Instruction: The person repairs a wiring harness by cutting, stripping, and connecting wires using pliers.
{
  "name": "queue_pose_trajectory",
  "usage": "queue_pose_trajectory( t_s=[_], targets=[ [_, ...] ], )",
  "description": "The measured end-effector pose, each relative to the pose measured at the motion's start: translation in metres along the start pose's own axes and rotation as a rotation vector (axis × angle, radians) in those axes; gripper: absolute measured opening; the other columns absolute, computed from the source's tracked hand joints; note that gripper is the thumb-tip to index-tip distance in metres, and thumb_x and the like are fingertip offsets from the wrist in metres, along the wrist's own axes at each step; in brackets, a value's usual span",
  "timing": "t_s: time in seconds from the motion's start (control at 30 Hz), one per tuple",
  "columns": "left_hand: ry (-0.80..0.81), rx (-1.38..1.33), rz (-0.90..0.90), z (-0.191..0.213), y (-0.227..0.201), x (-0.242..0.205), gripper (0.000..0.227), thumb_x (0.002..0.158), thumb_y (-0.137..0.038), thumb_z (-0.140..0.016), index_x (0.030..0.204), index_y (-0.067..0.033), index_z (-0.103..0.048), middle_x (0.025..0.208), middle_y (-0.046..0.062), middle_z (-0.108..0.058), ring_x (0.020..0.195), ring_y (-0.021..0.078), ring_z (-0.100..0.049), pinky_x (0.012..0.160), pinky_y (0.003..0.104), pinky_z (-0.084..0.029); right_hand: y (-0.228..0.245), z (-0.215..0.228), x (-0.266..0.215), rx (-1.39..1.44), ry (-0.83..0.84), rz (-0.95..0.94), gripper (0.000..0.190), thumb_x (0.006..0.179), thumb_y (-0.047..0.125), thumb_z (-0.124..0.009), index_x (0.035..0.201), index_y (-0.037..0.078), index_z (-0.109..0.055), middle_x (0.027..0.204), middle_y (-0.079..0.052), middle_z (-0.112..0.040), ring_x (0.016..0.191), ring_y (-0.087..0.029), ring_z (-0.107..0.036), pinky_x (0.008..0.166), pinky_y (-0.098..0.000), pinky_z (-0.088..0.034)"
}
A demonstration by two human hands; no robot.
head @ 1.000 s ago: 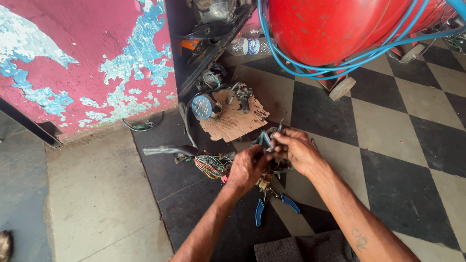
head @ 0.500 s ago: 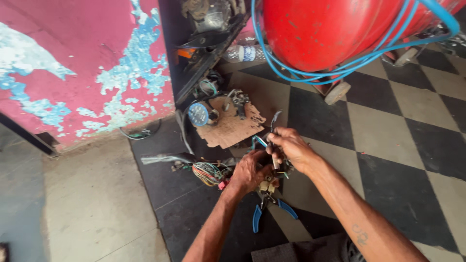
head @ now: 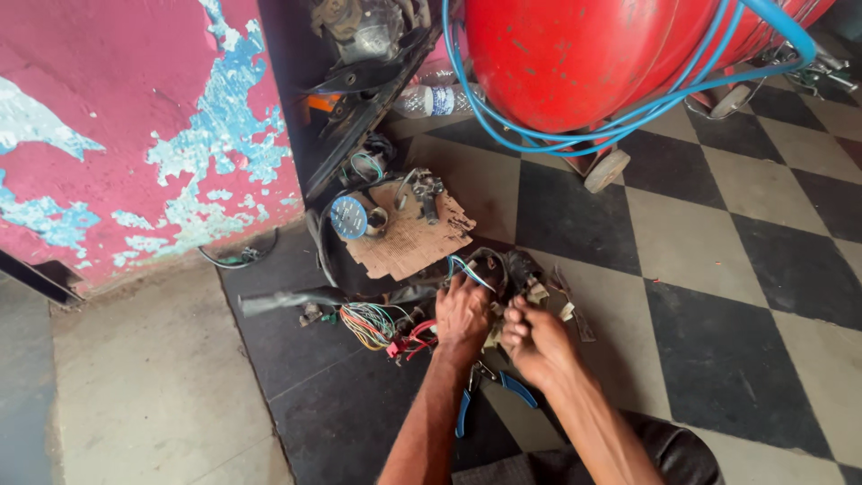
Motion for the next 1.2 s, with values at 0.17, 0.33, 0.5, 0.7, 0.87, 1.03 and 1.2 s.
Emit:
queue_pose_trajectory(
  t_s=[0.17,0.33,0.5,0.7,0.87,1.03,1.2],
  targets=[
    [-0.135,0.025,-0.078,-0.002,0.005,0.003,0.03,0.08,-0.009,-0.062,0.107,-0.0137,-0.075,0.113,0.011,-0.071,0.115,0.0319,-0.061,0.089,0.055,-0.049,-0.002,-0.001,-0.025,0.123,0.036,-0.071,0.014,0.097,0.0,-0.047,0.095,0.009,-0.057,0.072,0.0,-0.053,0.055,-0.008,-0.043,0.05,-0.0222,-0.037],
    [-0.209,-0.327,0.129,0.007,0.031,0.061,0.029,0.079,-0.015,-0.068,0.106,-0.0114,-0.076,0.104,0.013,-0.075,0.101,0.0304,-0.069,0.084,0.047,-0.054,-0.025,-0.027,-0.158,-0.034,0.611,-0.395,0.012,0.105,0.021,-0.061,0.102,0.009,-0.064,0.077,-0.001,-0.064,0.062,-0.01,-0.056,0.054,-0.0266,-0.041],
    [-0.004,-0.508,0.098,-0.004,0.043,0.056,0.03,0.078,-0.02,-0.073,0.106,-0.0091,-0.076,0.095,0.014,-0.079,0.088,0.029,-0.077,0.079,0.04,-0.059,0.053,-0.023,-0.12,-0.542,-0.085,0.179,0.018,0.09,0.015,-0.071,0.1,0.002,-0.077,0.084,-0.003,-0.071,0.064,-0.007,-0.057,0.049,-0.0247,-0.04],
    [-0.016,-0.768,0.104,0.065,0.037,0.029,0.039,0.088,-0.021,-0.069,0.123,-0.003,-0.07,0.117,0.018,-0.077,0.107,0.0249,-0.072,0.085,0.037,-0.058,0.058,-0.046,-0.037,-0.772,-0.082,0.378,0.015,0.082,0.004,-0.079,0.096,0.005,-0.074,0.079,-0.008,-0.071,0.063,-0.011,-0.06,0.049,-0.0285,-0.044],
    [0.115,-0.888,0.245,0.126,0.005,0.009,0.031,0.092,-0.02,-0.071,0.119,-0.0047,-0.068,0.107,0.01,-0.076,0.09,0.0164,-0.073,0.07,0.031,-0.061,0.031,-0.085,-0.007,-0.93,0.282,0.77,0.012,0.077,0.002,-0.084,0.085,0.002,-0.075,0.077,-0.007,-0.074,0.068,-0.01,-0.068,0.057,-0.0264,-0.055],
    [-0.068,-0.743,0.206,0.136,0.023,0.004,0.016,0.089,-0.008,-0.073,0.102,-0.0007,-0.078,0.081,0.007,-0.08,0.069,0.0111,-0.073,0.062,0.026,-0.061,0.017,-0.092,0.005,-1.116,0.303,0.716,0.01,0.08,0.0,-0.082,0.09,0.0,-0.079,0.079,-0.012,-0.079,0.063,-0.014,-0.07,0.053,-0.0256,-0.055],
    [-0.279,-0.624,0.276,0.152,0.058,0.004,0.014,0.089,-0.006,-0.072,0.1,-0.004,-0.079,0.078,0.008,-0.078,0.066,0.0111,-0.072,0.06,0.028,-0.059,0.003,-0.1,0.006,-0.65,0.555,0.419,0.028,0.088,-0.004,-0.065,0.114,0.0,-0.075,0.107,-0.015,-0.078,0.089,-0.018,-0.079,0.064,-0.0275,-0.067]
  ],
)
Point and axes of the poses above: each hand's wrist, its own x-axis towards the middle knuckle, its own z-axis out of the back of the hand, y = z × x, the point moved 4 cm from there along x, towards the middle knuckle
